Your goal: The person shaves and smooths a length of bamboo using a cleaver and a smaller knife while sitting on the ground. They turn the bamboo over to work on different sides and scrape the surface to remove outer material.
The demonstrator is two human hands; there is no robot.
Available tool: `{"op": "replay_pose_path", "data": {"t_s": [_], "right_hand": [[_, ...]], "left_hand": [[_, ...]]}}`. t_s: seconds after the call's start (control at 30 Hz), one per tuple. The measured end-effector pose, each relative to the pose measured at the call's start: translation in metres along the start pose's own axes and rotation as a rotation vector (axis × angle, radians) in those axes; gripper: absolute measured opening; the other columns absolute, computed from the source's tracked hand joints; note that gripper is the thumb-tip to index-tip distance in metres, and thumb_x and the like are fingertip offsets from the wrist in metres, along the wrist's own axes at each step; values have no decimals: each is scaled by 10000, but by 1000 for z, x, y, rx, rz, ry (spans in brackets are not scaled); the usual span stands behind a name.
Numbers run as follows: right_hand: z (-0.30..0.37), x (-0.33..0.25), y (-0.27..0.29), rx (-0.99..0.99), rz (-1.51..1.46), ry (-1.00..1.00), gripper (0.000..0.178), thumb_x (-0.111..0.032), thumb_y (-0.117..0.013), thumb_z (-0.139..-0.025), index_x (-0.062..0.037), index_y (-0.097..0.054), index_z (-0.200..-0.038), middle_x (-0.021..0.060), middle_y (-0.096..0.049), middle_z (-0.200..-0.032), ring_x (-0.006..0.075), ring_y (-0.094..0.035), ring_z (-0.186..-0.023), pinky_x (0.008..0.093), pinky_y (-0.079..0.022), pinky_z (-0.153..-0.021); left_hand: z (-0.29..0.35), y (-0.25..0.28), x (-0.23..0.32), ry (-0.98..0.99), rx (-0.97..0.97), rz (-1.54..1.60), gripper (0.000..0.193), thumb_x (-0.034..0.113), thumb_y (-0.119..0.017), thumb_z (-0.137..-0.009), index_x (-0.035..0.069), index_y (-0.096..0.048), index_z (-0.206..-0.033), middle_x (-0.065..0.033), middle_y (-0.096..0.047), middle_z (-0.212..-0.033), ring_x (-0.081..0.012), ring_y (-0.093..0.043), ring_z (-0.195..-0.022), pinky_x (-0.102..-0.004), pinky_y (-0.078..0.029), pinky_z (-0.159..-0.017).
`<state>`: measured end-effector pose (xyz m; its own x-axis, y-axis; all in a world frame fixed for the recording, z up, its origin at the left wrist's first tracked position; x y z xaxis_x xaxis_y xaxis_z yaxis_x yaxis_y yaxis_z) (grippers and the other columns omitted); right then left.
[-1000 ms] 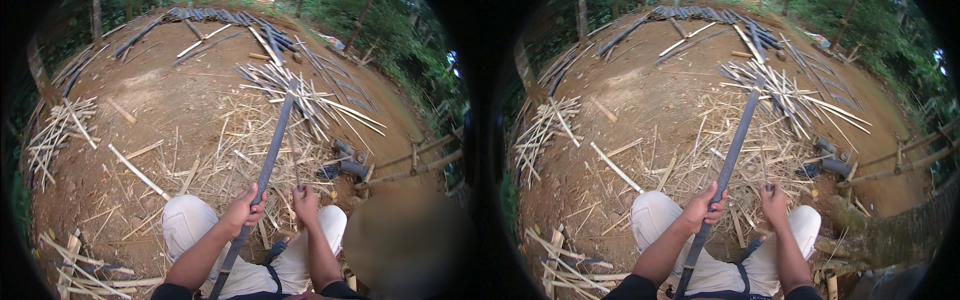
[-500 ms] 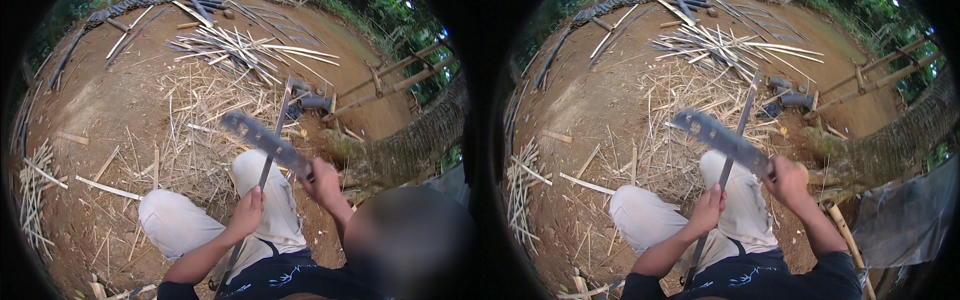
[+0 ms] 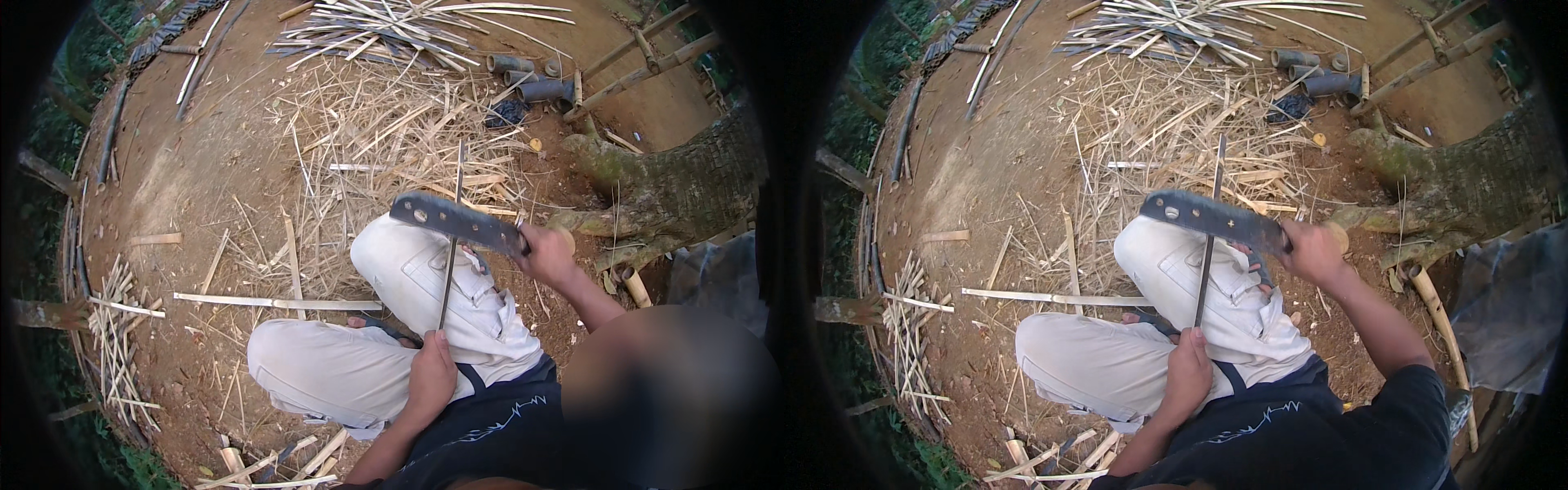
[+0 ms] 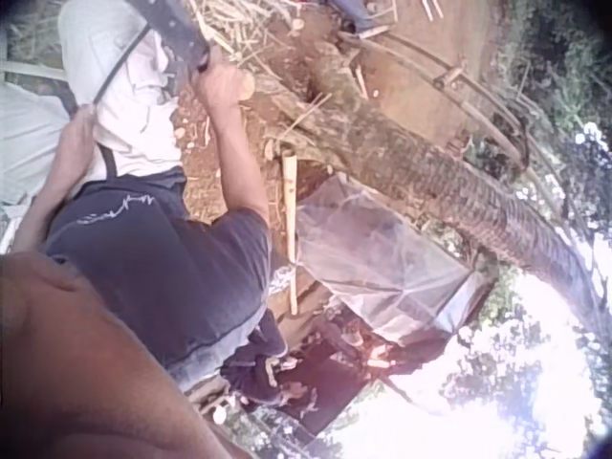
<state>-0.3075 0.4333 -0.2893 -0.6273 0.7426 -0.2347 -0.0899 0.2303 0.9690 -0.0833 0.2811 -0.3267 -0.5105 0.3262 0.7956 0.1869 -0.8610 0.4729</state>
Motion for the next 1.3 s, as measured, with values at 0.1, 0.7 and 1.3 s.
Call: {"op": "replay_pose_path", "data": {"t_s": [0.1,0.7,1.3], "right_hand": [[-4,-13,-4,21,-25,55,286,-184,-745,-684,-80,-549,-866,103,-604,-717,287,-649,-659,402,-478,-624],[-81,39,9,-17,-80,-134,238,-229,-685,-793,-28,-583,-868,191,-661,-757,375,-653,-706,471,-528,-674],[63,-93,-5,49,-260,539,383,-219,-786,-624,-85,-530,-876,81,-612,-763,287,-630,-669,408,-488,-603]], "left_hand": [[5,-2,-4,-27,33,23,367,266,-314,-1056,-16,-498,-908,-282,-569,-723,-509,-564,-698,-527,-426,-620],[26,-2,-21,-14,101,-5,346,277,-326,-1053,6,-497,-922,-272,-562,-673,-484,-580,-659,-538,-419,-588],[-15,-29,-41,304,-296,1010,406,405,-420,-1034,26,-543,-958,-67,-550,-675,-95,-469,-467,-237,-412,-445]]}}
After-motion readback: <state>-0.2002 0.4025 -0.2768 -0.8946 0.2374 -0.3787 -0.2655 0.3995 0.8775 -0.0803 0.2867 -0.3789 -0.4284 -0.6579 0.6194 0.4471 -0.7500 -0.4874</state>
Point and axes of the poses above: each hand's wrist, its own z-axis away from the middle knuckle, its own y-axis out of the back of the hand, x = y × z, the point moved 10 cm from there along -z, towards the middle knuckle
